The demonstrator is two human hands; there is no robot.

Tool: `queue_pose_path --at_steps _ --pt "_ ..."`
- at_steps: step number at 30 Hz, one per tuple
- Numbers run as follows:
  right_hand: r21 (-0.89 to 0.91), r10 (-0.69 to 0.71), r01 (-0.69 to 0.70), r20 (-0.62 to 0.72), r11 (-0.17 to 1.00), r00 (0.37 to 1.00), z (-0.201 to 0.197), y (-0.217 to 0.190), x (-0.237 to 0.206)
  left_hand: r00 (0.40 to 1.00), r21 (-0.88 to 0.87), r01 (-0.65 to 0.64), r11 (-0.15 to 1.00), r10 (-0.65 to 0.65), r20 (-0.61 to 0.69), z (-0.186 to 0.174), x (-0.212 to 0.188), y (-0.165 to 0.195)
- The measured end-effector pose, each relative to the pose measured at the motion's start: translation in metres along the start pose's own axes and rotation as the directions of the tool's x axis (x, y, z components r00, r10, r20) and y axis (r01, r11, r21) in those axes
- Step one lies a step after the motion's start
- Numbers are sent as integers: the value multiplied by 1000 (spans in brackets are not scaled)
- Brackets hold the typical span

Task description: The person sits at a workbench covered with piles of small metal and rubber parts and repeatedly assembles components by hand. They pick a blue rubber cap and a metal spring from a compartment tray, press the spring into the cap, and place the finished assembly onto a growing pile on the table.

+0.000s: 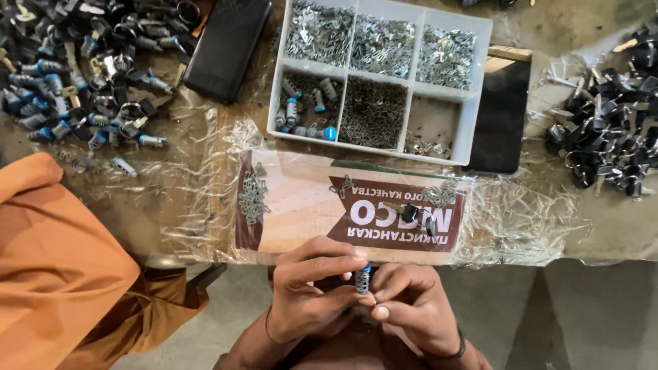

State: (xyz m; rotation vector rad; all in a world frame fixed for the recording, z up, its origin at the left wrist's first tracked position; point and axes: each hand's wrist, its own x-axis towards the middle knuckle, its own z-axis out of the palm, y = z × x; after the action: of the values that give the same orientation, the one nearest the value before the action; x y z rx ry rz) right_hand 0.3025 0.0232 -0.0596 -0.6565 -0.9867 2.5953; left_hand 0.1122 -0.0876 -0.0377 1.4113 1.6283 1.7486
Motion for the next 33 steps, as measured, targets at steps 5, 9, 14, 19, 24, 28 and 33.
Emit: queue_pose_path --at_steps 5,9,14,19,24,28,33 --pt "-819 -564 365 61 443 823 20 -19 7 987 -85 147 985 -152 -54 1 -2 5" --pt "-869 -713 462 208 180 670 40 -26 13 986 -59 144 988 -148 -80 0 -4 7" --pt "-798 -604 425 97 428 791 54 -29 15 983 -54 160 986 -164 -85 1 -4 10" --pt "-912 -615 367 186 182 766 58 -36 17 993 43 106 993 -103 -66 2 1 11" --pt "-940 -615 328 313 -93 723 59 -43 13 999 74 44 996 -42 -30 5 7 12" --pt "-943 -558 304 182 133 810 50 -42 10 1000 111 11 994 -8 -29 5 11 12" --pt "-534 -140 12 -199 845 970 23 -42 1 1000 10 17 1000 -17 9 9 10 11"
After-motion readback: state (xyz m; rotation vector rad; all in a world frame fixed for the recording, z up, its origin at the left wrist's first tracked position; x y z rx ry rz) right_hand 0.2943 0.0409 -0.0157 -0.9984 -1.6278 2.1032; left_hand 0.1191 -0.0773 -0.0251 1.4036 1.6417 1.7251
